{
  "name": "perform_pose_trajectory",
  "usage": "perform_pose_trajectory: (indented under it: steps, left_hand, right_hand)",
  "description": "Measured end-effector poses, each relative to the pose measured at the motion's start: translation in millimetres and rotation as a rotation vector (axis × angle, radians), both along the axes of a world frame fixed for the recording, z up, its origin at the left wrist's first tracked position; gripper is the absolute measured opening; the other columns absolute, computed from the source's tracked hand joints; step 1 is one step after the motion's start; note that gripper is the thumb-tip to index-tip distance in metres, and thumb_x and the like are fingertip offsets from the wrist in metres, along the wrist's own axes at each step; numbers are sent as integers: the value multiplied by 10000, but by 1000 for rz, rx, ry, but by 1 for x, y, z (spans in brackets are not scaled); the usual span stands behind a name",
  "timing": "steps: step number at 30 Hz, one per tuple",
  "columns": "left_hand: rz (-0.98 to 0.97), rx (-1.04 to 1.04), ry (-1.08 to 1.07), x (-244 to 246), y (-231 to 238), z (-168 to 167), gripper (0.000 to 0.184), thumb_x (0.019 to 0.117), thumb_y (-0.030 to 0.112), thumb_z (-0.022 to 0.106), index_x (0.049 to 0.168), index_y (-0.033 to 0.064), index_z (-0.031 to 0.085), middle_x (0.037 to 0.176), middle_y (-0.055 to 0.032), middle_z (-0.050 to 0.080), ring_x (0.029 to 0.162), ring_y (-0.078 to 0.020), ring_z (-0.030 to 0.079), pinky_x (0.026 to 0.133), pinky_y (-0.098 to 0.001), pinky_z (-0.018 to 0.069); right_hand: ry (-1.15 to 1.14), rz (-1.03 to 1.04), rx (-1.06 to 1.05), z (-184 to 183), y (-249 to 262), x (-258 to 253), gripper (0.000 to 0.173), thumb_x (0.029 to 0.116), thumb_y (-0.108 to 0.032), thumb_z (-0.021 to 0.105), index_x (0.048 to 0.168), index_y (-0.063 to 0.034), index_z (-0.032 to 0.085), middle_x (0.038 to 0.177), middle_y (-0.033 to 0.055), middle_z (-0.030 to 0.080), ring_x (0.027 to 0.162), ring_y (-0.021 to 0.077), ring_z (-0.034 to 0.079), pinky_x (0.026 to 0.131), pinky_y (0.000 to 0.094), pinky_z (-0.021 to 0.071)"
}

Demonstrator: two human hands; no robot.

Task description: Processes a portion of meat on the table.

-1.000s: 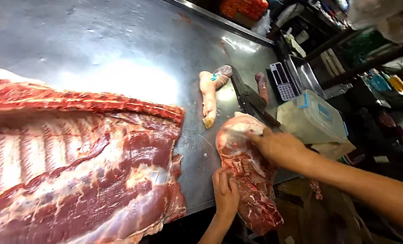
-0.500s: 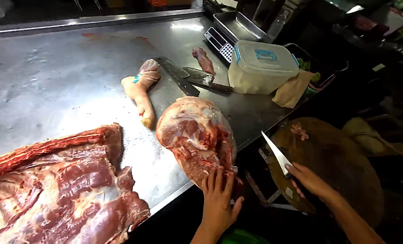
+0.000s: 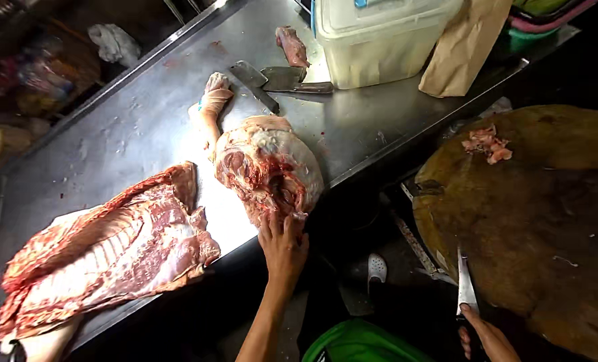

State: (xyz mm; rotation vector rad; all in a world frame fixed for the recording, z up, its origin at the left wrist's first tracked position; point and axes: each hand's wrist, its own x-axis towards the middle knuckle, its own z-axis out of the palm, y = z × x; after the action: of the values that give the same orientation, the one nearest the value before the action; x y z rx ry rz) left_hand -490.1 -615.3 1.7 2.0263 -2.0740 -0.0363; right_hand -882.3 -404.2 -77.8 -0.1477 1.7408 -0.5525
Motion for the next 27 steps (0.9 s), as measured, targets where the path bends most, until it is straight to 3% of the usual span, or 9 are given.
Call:
perform_pose_trajectory:
  steps: [3,6,11,15,17,20,23,25,27]
  left_hand:
    - [-19,-43,120,4,-8,-8,361,835,256,783,1135,62,731,1372,-253,591,1350,-472,490,1122,-606,403]
    - [-88,-7,306,25,-15,2,377,825,229,813,1136,37,720,1350,-210,610,1291,-332,572,1071,-474,500]
    - [-120,101,397,56,-23,21,388,828,268,802,1114,20,717,1347,-186,622,1253,-240,600,1044,-391,511]
    - [-116,128,442,72,-26,33,408,808,266,803,1123,26,707,1359,-151,620,1292,-202,574,1075,-379,491]
    - [-90,111,469,75,-24,32,433,789,269,808,1129,22,704,1363,-156,615,1294,-204,568,1073,-375,484]
    - [-43,93,503,72,-15,22,452,783,257,819,1141,10,696,1406,-198,571,1290,-255,564,1050,-396,496]
    - [-51,73,470,67,-7,0,474,816,331,816,1182,53,701,1460,-204,524,1329,-290,539,1073,-441,499]
    - [-38,0,423,57,-3,-7,495,818,355,810,1207,66,706,1496,-231,491,1376,-336,502,1098,-482,475]
    - [-12,-77,389,50,1,-15,493,826,363,815,1221,88,712,1516,-254,466,1391,-388,482,1094,-515,476]
  right_hand:
    - [-61,-169,-124,-9,7,-5,453,1117,-441,320,945,-88,545,548,-29,526,430,120,556,460,311,553]
    - [-45,-288,-107,-25,16,-12,516,1108,-498,319,878,-100,553,527,-31,521,411,122,547,435,318,547]
    - [102,-122,-130,-39,43,-26,483,1084,-496,402,942,-62,562,546,-42,532,432,115,570,461,321,561]
    - [51,-290,-207,-59,54,-30,525,1077,-557,338,852,-127,539,515,-58,511,403,105,537,442,300,548]
    - [99,-270,-199,-71,68,-26,537,1066,-570,348,866,-111,543,514,-66,508,406,93,542,449,293,548]
    - [147,-183,-117,-59,92,-9,531,1070,-550,379,955,-59,543,551,-52,505,420,97,550,453,311,553]
    - [161,38,-131,-15,95,14,467,1073,-419,471,1238,14,526,687,10,544,509,117,577,522,333,562]
    - [146,235,-233,9,76,35,507,1055,-361,529,1359,40,471,795,83,596,611,170,615,610,390,579]
    - [122,379,-349,22,39,61,527,1051,-355,550,1402,25,451,804,106,614,622,199,635,610,418,587]
